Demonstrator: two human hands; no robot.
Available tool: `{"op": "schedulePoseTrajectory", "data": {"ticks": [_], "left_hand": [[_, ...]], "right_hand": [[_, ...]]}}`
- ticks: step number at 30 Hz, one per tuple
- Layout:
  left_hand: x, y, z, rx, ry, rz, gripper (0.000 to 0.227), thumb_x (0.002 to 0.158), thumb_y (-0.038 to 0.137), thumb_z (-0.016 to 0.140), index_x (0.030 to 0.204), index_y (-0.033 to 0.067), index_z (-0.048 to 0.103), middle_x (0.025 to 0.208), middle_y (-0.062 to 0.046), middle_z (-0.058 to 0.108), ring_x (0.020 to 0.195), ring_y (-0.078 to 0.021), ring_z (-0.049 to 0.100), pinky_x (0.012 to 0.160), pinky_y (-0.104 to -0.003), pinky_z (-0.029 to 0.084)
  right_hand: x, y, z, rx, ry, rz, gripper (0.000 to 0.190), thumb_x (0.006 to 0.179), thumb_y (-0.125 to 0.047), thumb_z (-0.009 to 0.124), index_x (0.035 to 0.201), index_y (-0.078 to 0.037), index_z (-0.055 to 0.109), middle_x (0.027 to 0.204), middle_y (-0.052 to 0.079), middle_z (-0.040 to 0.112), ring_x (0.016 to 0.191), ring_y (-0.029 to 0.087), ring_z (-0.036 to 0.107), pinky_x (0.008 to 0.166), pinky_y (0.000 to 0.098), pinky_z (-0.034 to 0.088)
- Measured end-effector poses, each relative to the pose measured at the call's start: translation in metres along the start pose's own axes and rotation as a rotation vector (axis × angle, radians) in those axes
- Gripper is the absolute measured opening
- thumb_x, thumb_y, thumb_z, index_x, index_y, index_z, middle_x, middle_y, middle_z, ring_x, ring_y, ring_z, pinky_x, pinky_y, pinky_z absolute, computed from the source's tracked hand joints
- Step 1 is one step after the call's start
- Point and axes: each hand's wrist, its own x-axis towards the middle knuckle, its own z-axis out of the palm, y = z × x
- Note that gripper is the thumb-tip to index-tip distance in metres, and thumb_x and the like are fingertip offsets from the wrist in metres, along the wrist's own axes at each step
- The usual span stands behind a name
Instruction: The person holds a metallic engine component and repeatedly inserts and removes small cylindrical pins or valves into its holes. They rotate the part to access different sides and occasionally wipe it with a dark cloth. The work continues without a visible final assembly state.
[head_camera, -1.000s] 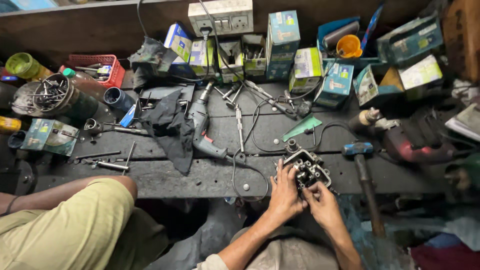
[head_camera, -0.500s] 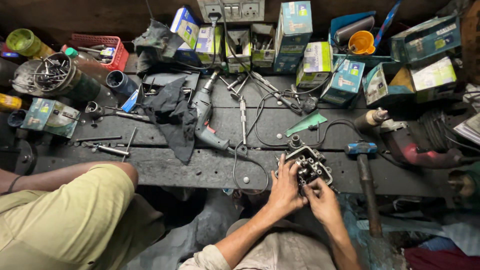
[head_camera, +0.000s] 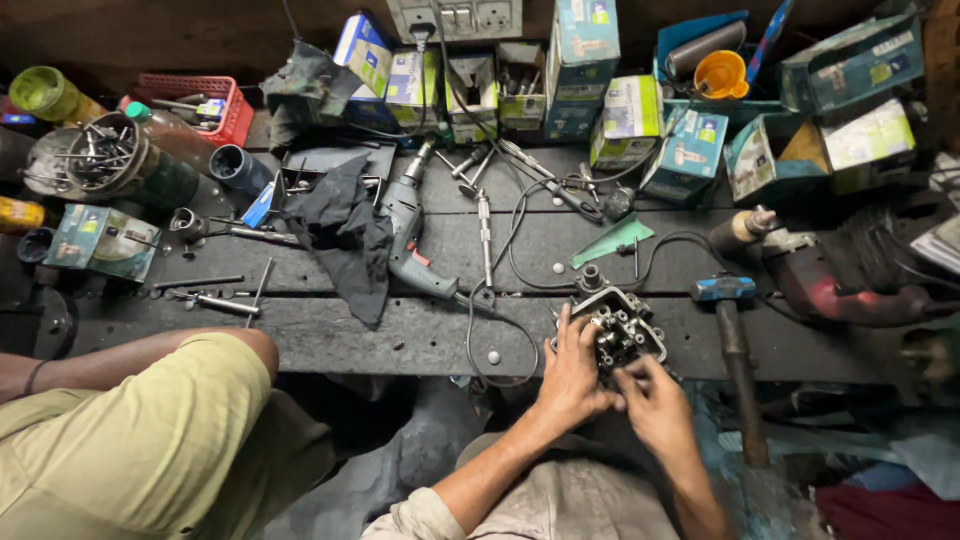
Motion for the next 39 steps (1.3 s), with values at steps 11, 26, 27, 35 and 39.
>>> {"op": "schedulePoseTrajectory", "data": {"ticks": [11,26,27,35,39], "left_hand": [[-0.001,0.001,-0.001,0.056,-0.023,-0.015,0.125,0.055,0.033,0.095,0.152,0.0091,0.02,0.157,-0.022,0.03,0.157,-0.0508,0.01,0.103,-0.082,0.03],[-0.003,0.001,0.002,0.089,0.05,0.026,0.119,0.061,0.033,0.092,0.153,0.0098,0.02,0.157,-0.022,0.031,0.157,-0.0513,0.014,0.102,-0.081,0.033],[0.002,0.002,0.002,0.105,0.066,0.025,0.117,0.063,0.032,0.092,0.153,0.0106,0.021,0.157,-0.021,0.032,0.158,-0.0506,0.015,0.101,-0.081,0.033],[0.004,0.002,-0.002,0.061,0.007,0.006,0.124,0.054,0.034,0.094,0.151,0.0101,0.02,0.156,-0.022,0.03,0.155,-0.0513,0.013,0.101,-0.082,0.031],[0.002,0.0,-0.003,0.044,0.035,0.041,0.124,0.058,0.037,0.096,0.151,0.0095,0.02,0.156,-0.023,0.029,0.156,-0.0519,0.012,0.102,-0.082,0.031]], "right_hand": [[-0.009,-0.039,0.003,-0.239,0.047,-0.004,0.016,0.094,-0.018,0.07,0.092,-0.004,0.062,0.063,0.001,0.067,0.058,0.007,0.064,0.053,0.0252,0.049],[-0.004,-0.015,0.002,0.044,-0.019,-0.116,0.016,0.096,-0.016,0.069,0.091,-0.003,0.06,0.069,0.001,0.062,0.059,0.007,0.058,0.052,0.0247,0.047],[0.0,-0.014,0.001,0.015,0.001,-0.066,0.016,0.096,-0.016,0.069,0.091,-0.003,0.06,0.068,0.002,0.062,0.058,0.008,0.057,0.052,0.0254,0.045],[0.002,-0.01,0.0,-0.017,-0.006,-0.025,0.015,0.095,-0.015,0.068,0.091,-0.003,0.061,0.069,0.004,0.065,0.06,0.007,0.061,0.053,0.0245,0.049],[0.003,-0.015,0.006,0.012,0.007,0.016,0.013,0.096,-0.015,0.068,0.093,-0.004,0.06,0.067,0.004,0.064,0.052,0.007,0.053,0.045,0.0245,0.041]]}}
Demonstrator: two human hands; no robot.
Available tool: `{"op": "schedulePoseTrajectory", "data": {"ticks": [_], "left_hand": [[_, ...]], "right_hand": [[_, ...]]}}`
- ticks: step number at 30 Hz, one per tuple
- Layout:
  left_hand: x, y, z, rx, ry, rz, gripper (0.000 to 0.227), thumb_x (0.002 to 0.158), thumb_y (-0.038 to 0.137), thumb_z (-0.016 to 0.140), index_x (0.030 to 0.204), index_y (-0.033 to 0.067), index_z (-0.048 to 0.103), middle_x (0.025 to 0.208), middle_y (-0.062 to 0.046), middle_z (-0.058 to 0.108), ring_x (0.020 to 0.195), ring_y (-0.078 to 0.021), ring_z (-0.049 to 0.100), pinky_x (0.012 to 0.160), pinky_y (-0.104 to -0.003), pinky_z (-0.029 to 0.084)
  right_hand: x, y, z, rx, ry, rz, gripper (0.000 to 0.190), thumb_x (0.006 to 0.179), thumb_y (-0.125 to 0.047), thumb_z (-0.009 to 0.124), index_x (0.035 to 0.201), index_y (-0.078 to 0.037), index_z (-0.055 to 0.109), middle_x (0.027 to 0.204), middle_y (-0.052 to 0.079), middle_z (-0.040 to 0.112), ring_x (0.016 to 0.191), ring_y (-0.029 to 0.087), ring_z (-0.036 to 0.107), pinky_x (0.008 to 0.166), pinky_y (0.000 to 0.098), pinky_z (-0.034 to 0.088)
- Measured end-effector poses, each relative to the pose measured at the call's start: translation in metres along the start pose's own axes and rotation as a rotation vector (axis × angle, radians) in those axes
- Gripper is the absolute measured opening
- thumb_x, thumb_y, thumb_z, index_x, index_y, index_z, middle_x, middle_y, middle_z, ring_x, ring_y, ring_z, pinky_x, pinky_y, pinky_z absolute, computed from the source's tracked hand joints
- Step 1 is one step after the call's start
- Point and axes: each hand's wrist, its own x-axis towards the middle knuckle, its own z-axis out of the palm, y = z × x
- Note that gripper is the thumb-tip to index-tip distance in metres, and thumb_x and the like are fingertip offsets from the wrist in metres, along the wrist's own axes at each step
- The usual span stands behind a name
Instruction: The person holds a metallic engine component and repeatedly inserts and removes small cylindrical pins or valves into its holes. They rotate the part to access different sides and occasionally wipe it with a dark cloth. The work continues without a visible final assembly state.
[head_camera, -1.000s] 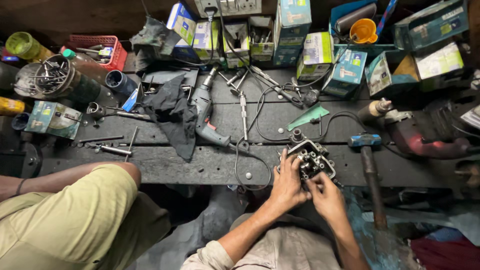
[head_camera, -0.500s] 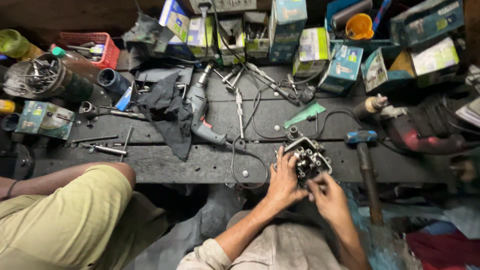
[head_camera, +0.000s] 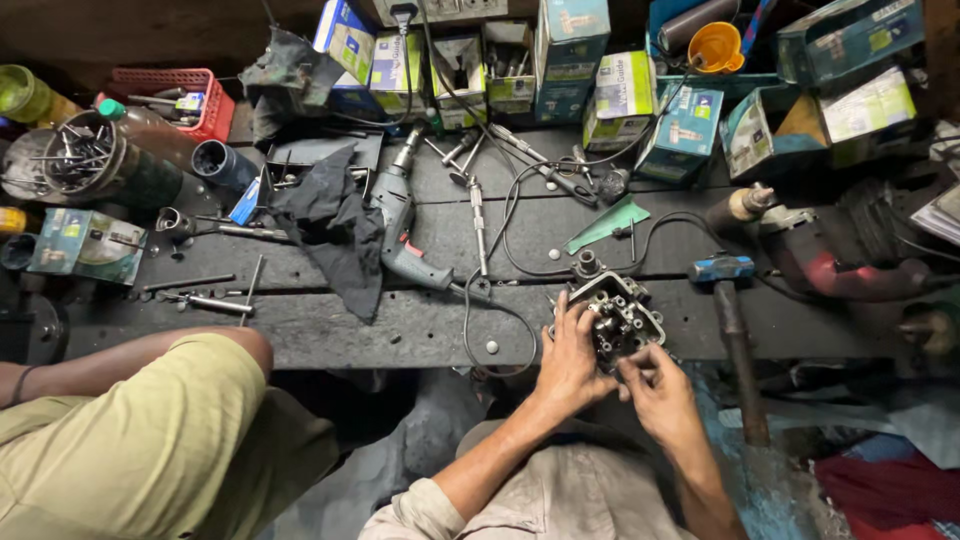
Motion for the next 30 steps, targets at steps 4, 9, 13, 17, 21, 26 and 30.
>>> {"op": "schedulePoseTrajectory", "data": {"ticks": [4,9,13,17,21,26,30], "left_hand": [[-0.001,0.003,0.004,0.036,-0.028,-0.032,0.123,0.057,0.036,0.095,0.151,0.0107,0.021,0.158,-0.022,0.03,0.158,-0.0503,0.012,0.103,-0.082,0.031],[0.001,0.0,0.0,0.007,-0.03,-0.031,0.129,0.049,0.04,0.095,0.15,0.0084,0.02,0.155,-0.023,0.029,0.156,-0.0517,0.011,0.103,-0.082,0.031],[0.001,0.001,0.002,0.037,-0.026,-0.038,0.125,0.052,0.033,0.094,0.151,0.0108,0.021,0.157,-0.022,0.031,0.157,-0.0508,0.013,0.102,-0.082,0.032],[0.003,0.004,0.0,-0.018,-0.005,-0.029,0.122,0.051,0.033,0.095,0.147,0.0109,0.021,0.153,-0.022,0.031,0.154,-0.0515,0.014,0.1,-0.083,0.031],[0.002,0.004,0.0,-0.007,-0.016,-0.034,0.116,0.06,0.029,0.093,0.149,0.0114,0.021,0.155,-0.023,0.031,0.155,-0.0523,0.013,0.1,-0.083,0.032],[0.003,0.005,-0.001,0.001,-0.008,-0.023,0.117,0.059,0.026,0.094,0.15,0.0104,0.022,0.156,-0.022,0.03,0.156,-0.0514,0.013,0.101,-0.083,0.032],[0.001,0.006,-0.004,-0.016,-0.026,-0.04,0.118,0.057,0.024,0.095,0.15,0.0088,0.022,0.156,-0.021,0.029,0.156,-0.051,0.011,0.102,-0.083,0.031]], "right_hand": [[-0.008,-0.003,-0.004,-0.032,0.019,0.093,0.017,0.097,-0.017,0.068,0.093,-0.004,0.058,0.058,0.005,0.061,0.042,0.008,0.044,0.037,0.0269,0.031],[-0.009,-0.002,-0.002,0.025,0.009,0.092,0.015,0.097,-0.016,0.065,0.094,-0.004,0.057,0.059,0.005,0.065,0.04,0.01,0.05,0.035,0.0267,0.036],[-0.005,-0.005,0.001,0.047,-0.03,0.097,0.015,0.097,-0.018,0.062,0.099,-0.004,0.056,0.064,0.007,0.066,0.04,0.013,0.055,0.035,0.0284,0.041],[-0.016,-0.022,-0.009,-0.1,-0.085,0.098,0.019,0.099,-0.022,0.062,0.101,-0.004,0.061,0.067,0.011,0.071,0.05,0.012,0.061,0.046,0.0284,0.047],[-0.016,-0.028,-0.016,-0.347,0.024,-0.264,0.022,0.096,-0.024,0.068,0.103,-0.003,0.066,0.078,0.007,0.071,0.066,0.009,0.064,0.057,0.0256,0.05],[0.003,-0.011,-0.006,-0.115,-0.072,-0.025,0.02,0.099,-0.021,0.073,0.095,-0.002,0.069,0.07,0.007,0.064,0.06,0.009,0.053,0.052,0.0272,0.042],[-0.001,0.005,0.0,0.009,0.008,0.08,0.014,0.095,-0.018,0.069,0.097,-0.005,0.062,0.068,0.003,0.065,0.054,0.009,0.057,0.045,0.026,0.044]]}}
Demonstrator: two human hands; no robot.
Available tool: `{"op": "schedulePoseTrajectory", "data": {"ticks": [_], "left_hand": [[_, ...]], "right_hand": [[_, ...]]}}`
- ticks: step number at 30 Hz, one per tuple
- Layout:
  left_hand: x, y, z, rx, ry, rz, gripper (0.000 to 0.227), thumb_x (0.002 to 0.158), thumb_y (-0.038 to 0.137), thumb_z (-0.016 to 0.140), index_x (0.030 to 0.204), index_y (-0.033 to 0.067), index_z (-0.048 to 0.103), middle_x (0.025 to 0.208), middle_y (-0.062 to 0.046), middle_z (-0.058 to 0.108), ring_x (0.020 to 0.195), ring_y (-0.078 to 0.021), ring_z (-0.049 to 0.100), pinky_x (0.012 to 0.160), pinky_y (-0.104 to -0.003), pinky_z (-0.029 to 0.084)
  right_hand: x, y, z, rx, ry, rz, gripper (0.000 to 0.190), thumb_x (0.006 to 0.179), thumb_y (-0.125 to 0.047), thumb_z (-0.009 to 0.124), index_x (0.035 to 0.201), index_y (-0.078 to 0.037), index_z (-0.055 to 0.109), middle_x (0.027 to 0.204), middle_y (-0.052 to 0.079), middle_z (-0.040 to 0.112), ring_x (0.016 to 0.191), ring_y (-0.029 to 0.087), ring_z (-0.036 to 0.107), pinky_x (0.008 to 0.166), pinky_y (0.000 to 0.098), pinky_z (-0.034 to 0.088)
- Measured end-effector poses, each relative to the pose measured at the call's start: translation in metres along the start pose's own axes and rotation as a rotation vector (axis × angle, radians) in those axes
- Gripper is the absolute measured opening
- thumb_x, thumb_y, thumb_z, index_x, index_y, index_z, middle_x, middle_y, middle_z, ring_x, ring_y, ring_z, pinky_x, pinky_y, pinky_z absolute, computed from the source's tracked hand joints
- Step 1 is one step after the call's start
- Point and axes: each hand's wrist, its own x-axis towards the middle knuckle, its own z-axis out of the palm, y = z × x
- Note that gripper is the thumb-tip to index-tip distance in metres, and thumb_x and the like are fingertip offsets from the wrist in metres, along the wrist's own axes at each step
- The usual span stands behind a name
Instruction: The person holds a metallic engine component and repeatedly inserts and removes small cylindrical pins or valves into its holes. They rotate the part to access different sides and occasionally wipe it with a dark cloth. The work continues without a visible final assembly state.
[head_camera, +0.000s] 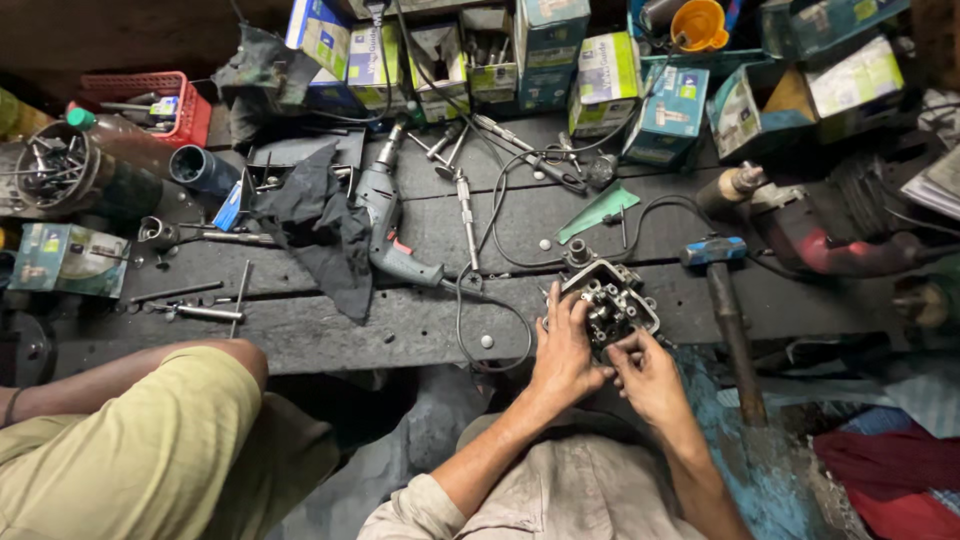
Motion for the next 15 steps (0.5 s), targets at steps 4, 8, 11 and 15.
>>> {"op": "schedulePoseTrajectory", "data": {"ticks": [4,8,11,15], "left_hand": [[-0.002,0.001,0.0,0.0,-0.003,-0.014,0.118,0.057,0.025,0.094,0.15,0.0088,0.022,0.157,-0.021,0.03,0.157,-0.0505,0.011,0.103,-0.082,0.03],[0.003,0.002,0.003,-0.002,0.006,-0.013,0.119,0.055,0.027,0.095,0.147,0.0097,0.023,0.156,-0.021,0.03,0.155,-0.0501,0.012,0.103,-0.082,0.029],[0.002,0.002,0.003,0.014,0.011,-0.021,0.117,0.055,0.027,0.094,0.148,0.0103,0.024,0.156,-0.021,0.031,0.156,-0.0499,0.012,0.103,-0.082,0.029],[-0.001,-0.001,0.003,0.021,0.006,0.0,0.118,0.056,0.024,0.093,0.15,0.0098,0.023,0.157,-0.021,0.031,0.158,-0.0504,0.012,0.105,-0.081,0.03]], "right_hand": [[-0.005,0.001,-0.001,0.031,-0.043,-0.006,0.013,0.097,-0.019,0.066,0.096,-0.007,0.062,0.067,0.001,0.067,0.054,0.006,0.058,0.045,0.0229,0.045],[-0.004,-0.008,-0.004,0.004,-0.045,0.003,0.015,0.096,-0.018,0.068,0.094,-0.005,0.061,0.064,0.003,0.065,0.051,0.007,0.055,0.042,0.0246,0.041],[-0.008,-0.012,-0.002,-0.022,-0.011,0.02,0.016,0.096,-0.019,0.068,0.093,-0.006,0.061,0.063,0.002,0.064,0.05,0.008,0.056,0.042,0.0241,0.043],[-0.008,-0.015,-0.003,-0.037,-0.034,0.044,0.015,0.097,-0.02,0.066,0.093,-0.006,0.061,0.064,0.003,0.064,0.05,0.008,0.056,0.042,0.0246,0.044]]}}
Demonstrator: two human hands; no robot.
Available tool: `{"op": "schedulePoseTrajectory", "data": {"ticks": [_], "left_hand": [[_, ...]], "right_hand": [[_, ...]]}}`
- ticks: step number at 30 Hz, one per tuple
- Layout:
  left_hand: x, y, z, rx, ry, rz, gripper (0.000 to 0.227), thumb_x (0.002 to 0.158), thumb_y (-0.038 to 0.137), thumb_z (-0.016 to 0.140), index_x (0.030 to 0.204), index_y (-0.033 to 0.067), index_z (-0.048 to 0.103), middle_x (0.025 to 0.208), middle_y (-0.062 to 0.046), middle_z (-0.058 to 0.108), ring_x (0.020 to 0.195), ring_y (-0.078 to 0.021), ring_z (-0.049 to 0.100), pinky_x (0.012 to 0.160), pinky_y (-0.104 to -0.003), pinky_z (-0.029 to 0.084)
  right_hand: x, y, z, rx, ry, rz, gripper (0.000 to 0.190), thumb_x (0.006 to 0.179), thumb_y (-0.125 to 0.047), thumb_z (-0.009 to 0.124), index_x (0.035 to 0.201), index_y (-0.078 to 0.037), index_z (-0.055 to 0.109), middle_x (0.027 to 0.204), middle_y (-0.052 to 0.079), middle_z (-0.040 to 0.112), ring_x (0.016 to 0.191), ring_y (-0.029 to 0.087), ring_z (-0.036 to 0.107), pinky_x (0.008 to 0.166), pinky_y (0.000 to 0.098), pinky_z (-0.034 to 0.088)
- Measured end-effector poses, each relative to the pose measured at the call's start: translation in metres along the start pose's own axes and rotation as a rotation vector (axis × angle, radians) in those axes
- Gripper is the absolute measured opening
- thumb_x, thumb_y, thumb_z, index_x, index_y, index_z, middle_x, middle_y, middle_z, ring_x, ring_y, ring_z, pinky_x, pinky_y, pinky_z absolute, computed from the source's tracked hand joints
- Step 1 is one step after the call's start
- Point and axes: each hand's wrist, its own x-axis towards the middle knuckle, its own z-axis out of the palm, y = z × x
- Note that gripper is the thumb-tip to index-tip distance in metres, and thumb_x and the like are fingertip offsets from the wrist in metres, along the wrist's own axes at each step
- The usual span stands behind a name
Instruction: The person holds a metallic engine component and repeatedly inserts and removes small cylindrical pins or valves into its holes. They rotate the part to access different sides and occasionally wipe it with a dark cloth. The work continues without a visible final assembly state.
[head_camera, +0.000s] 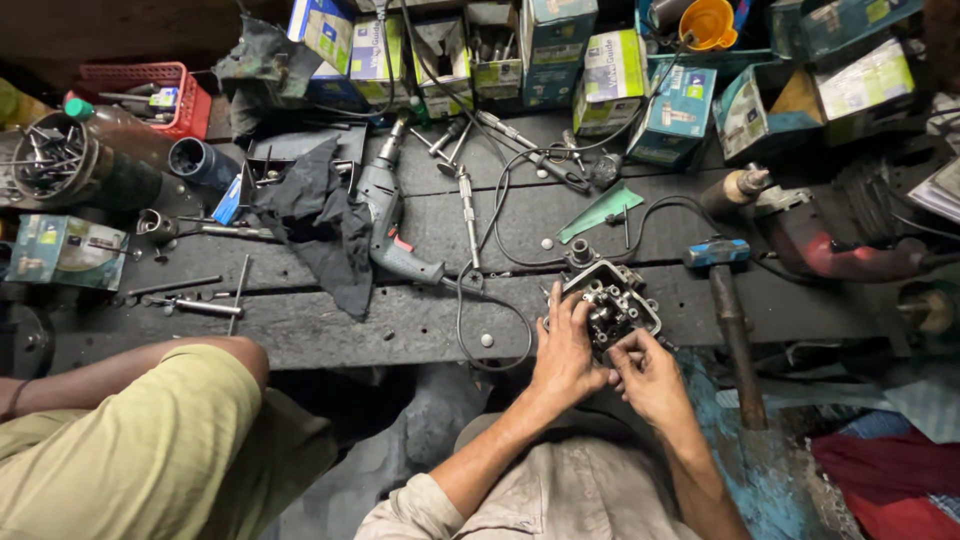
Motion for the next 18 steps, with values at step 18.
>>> {"op": "schedulePoseTrajectory", "data": {"ticks": [18], "left_hand": [[0.001,0.004,-0.006,-0.028,-0.022,-0.007,0.12,0.052,0.026,0.093,0.149,0.0094,0.024,0.157,-0.022,0.03,0.157,-0.0512,0.01,0.103,-0.083,0.029]], "right_hand": [[0.008,0.016,0.0,0.207,-0.076,0.0,0.017,0.096,-0.02,0.067,0.095,-0.004,0.062,0.062,0.005,0.066,0.048,0.011,0.059,0.043,0.026,0.044]]}}
